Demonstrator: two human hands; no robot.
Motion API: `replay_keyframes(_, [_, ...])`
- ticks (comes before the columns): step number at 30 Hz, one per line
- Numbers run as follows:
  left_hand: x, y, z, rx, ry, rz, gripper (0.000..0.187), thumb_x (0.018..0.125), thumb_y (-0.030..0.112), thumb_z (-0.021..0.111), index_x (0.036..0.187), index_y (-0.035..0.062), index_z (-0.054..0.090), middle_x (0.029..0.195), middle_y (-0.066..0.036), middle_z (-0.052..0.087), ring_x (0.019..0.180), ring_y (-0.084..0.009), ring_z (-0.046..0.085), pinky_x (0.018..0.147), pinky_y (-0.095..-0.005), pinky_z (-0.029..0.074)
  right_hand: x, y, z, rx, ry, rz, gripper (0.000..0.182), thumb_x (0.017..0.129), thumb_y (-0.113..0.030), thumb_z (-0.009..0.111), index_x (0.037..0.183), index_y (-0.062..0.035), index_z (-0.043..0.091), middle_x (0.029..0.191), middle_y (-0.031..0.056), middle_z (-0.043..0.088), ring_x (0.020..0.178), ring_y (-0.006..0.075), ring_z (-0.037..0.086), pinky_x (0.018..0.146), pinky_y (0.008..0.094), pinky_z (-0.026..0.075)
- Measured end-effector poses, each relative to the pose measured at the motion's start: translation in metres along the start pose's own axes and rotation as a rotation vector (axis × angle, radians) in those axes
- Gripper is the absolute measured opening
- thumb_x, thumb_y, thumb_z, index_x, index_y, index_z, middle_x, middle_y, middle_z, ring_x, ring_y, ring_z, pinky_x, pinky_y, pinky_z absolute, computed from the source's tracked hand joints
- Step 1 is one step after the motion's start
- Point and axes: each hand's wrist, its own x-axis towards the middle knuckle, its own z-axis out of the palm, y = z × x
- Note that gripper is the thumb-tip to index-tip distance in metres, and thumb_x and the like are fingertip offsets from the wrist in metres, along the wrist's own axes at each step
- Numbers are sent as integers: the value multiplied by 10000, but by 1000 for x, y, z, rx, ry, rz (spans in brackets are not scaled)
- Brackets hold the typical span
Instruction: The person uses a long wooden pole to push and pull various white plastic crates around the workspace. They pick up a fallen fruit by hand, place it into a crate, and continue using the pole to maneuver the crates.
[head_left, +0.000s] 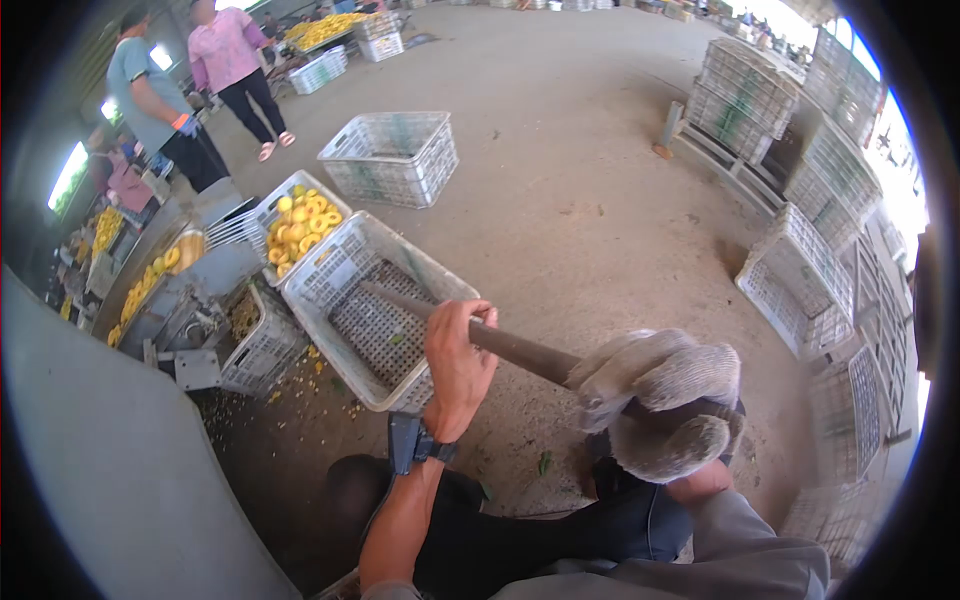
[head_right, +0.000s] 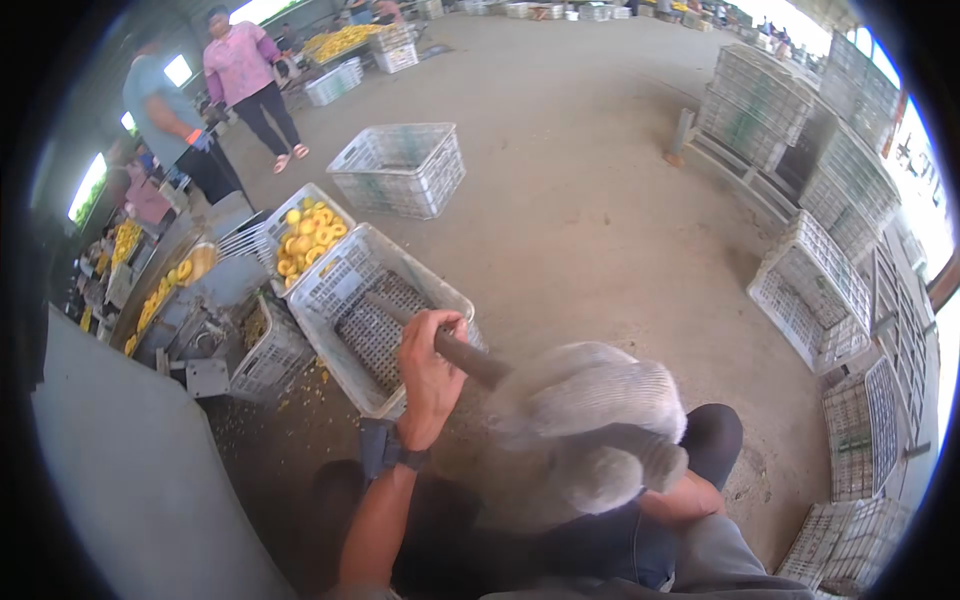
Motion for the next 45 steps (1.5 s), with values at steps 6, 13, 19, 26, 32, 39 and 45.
replay_keyframes(6, [4,0,-2,-15,8,33,174,905,37,769,1017,36,635,887,-121,677,901,-365,640,850,-474,488,-1,23,-2,90,69,-168,286,1021,-229,669,1272,-92,678,1258,172,672,1141,323,656,1000,494,538])
replay_keyframes(13, [3,0,-6,-38,13,33,144,902,37,768,1004,38,666,907,-132,689,896,-360,660,813,-454,501,23,23,38,-1,334,-316,460,1040,-574,604,1091,-118,612,877,140,670,665,285,693,716,523,591])
replay_keyframes(19, [4,1,-4,-31,37,46,144,893,33,774,987,39,666,898,-133,686,891,-358,663,807,-450,504,14,30,36,-93,358,-323,467,1033,-576,619,1086,-112,630,881,136,674,651,289,693,709,510,595])
replay_keyframes(26, [3,-1,-5,-25,10,37,140,906,37,763,1001,30,660,918,-144,688,902,-364,665,822,-456,502,25,15,53,-49,393,-269,440,1026,-560,637,1073,-124,611,902,143,671,682,316,695,703,504,602])
replay_keyframes(32, [3,0,-6,-31,-4,40,137,916,38,754,1012,24,656,927,-147,687,904,-365,664,824,-456,500,21,13,50,-66,412,-247,441,1034,-563,618,1077,-124,609,906,139,663,688,324,691,710,518,604])
replay_keyframes(39, [3,-1,-7,-34,0,45,139,916,33,754,1014,26,656,926,-147,687,898,-365,665,821,-456,500,21,23,45,-58,369,-331,494,1044,-607,576,1084,-115,610,893,148,657,653,303,679,700,523,598])
replay_keyframes(45, [1,-3,-6,-39,-8,45,190,897,8,758,1031,33,627,912,-125,670,900,-343,641,867,-464,485,12,27,26,-8,313,-269,491,1039,-610,586,1079,-121,609,875,139,656,633,295,675,693,522,595])
